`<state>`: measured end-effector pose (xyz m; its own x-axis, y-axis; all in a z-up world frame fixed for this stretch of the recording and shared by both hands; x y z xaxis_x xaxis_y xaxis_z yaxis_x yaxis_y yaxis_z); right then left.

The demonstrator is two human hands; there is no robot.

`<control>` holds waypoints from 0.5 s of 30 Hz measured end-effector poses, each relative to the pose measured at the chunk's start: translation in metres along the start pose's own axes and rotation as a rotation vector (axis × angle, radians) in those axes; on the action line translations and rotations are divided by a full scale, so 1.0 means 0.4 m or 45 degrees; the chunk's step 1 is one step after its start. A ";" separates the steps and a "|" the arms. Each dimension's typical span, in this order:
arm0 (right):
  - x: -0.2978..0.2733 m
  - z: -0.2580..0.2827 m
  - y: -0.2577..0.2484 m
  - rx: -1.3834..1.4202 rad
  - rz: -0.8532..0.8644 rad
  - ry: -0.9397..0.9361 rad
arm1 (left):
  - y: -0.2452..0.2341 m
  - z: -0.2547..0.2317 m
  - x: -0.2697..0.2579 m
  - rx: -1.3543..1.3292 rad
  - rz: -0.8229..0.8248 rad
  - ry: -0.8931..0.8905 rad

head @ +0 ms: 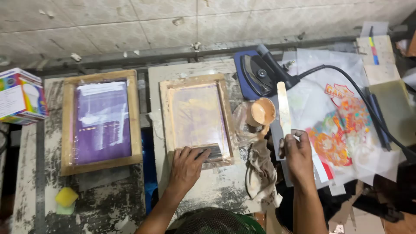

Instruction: The person mixes orange ink in a small container with a spatula, then applies the ink onto a screen printing frame using the spatula to spread it evenly across the mesh surface.

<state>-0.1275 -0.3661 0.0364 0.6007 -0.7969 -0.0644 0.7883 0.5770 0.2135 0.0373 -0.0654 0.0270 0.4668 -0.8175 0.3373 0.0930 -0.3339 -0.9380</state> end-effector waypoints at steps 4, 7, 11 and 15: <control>-0.015 0.026 -0.061 -0.070 -0.158 0.097 | 0.057 -0.034 -0.016 0.130 0.093 0.064; -0.034 0.005 -0.082 -0.080 -0.209 0.176 | 0.039 -0.041 -0.034 0.173 -0.017 0.093; -0.052 -0.026 -0.092 0.038 -0.171 0.173 | 0.052 -0.054 -0.070 0.131 -0.081 0.128; -0.087 -0.041 -0.093 0.052 -0.175 0.202 | 0.064 -0.056 -0.093 0.169 -0.138 0.111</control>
<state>-0.1756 -0.3569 0.0148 0.5040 -0.8275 -0.2474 0.8601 0.4547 0.2315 0.0026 -0.0542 -0.0077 0.3700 -0.8198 0.4371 0.2567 -0.3620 -0.8961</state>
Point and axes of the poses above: each hand's wrist, its own x-axis towards the middle knuckle, its own y-axis out of the palm, z = x × y, the point moved 8 cm from there along x, towards the middle knuckle, and after that the axes turned 13 degrees about x, right-handed, at the moved point
